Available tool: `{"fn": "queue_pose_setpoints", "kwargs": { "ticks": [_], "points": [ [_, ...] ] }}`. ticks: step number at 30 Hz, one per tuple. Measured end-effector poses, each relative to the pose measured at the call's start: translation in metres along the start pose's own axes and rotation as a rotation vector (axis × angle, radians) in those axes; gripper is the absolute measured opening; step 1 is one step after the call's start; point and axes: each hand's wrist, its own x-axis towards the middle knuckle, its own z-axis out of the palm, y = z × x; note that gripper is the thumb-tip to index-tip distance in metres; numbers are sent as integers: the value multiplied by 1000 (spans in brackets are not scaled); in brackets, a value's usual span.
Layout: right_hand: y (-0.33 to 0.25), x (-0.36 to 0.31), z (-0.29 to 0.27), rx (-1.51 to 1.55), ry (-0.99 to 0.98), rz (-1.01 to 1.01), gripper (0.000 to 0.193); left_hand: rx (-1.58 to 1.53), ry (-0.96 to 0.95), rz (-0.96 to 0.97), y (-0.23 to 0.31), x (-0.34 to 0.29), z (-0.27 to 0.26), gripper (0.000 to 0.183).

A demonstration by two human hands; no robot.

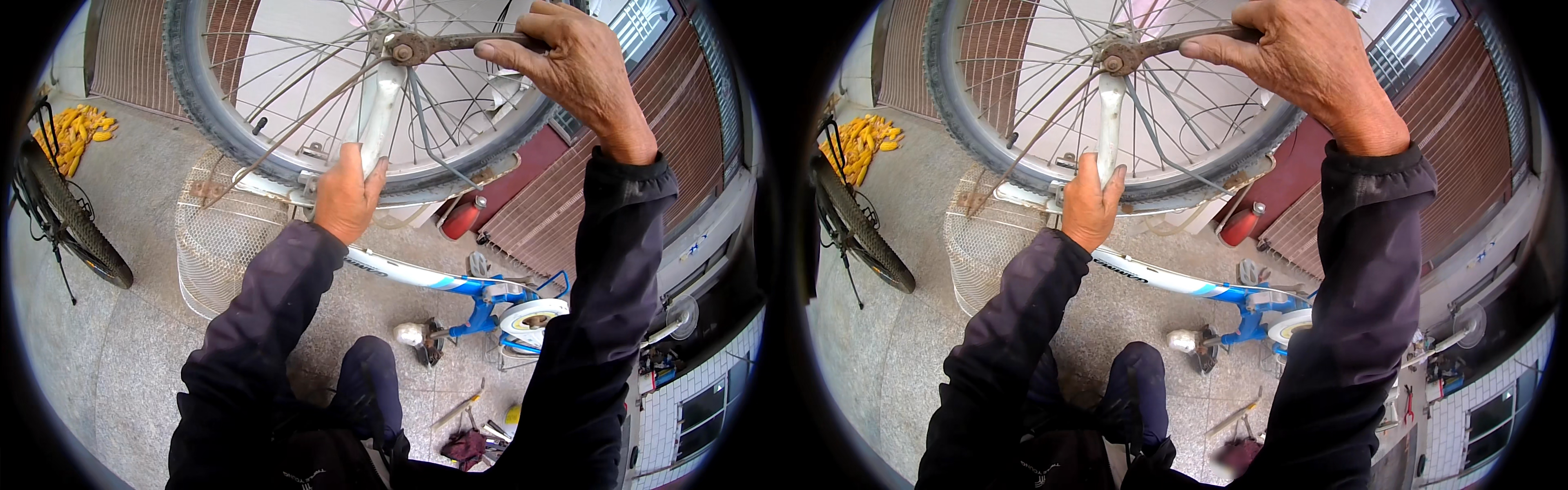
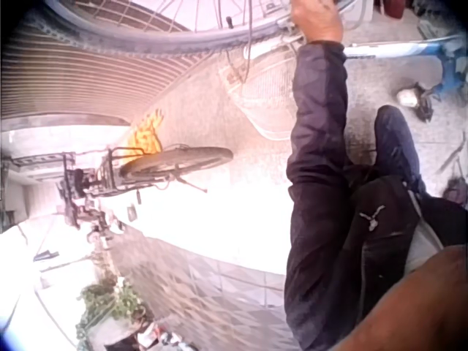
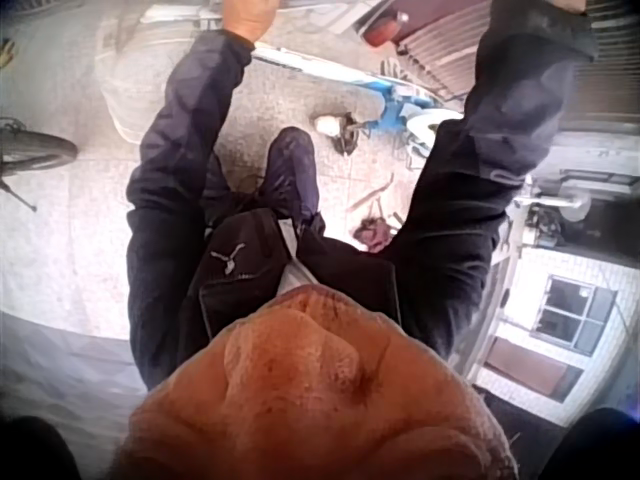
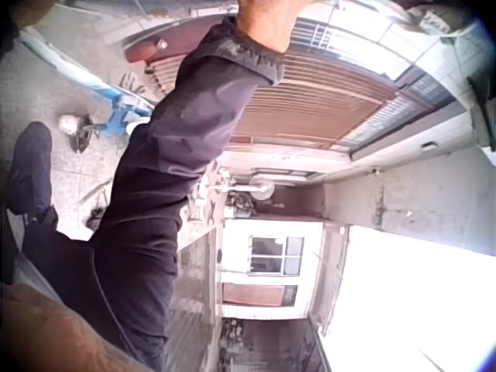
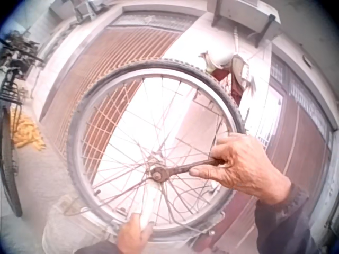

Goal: The person uses a wrench to tighten the axle nut on the front wheel of a bicycle.

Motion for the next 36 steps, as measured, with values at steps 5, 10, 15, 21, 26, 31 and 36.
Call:
{"fn": "queue_pose_setpoints", "kwargs": {
  "ticks": [5, 10, 15, 21, 26, 31, 36],
  "points": [
    [0, -7, 10, 141, 116, 174, 49, -29, -18, -35, 6, 0, 4, 29],
    [-11, -3, 11, 338, 74, 398, 50, -12, -1, 14, 0, -1, 0, 25],
    [5, -25, 32, 227, 145, 301, 45, -32, -15, 17, 4, 1, 2, 23],
    [-2, -41, 49, 196, 231, 318, 44, -36, -27, 18, 2, 0, -1, 23],
    [-16, -53, 62, 270, 365, 458, 52, -54, -18, 31, 4, 0, 0, 22],
    [-35, -61, 73, 382, 408, 635, 52, -30, -6, 37, 2, -1, 2, 22],
    [-48, -65, 75, 409, 437, 726, 49, -12, 12, 26, 3, -1, 3, 22]
  ]
}}
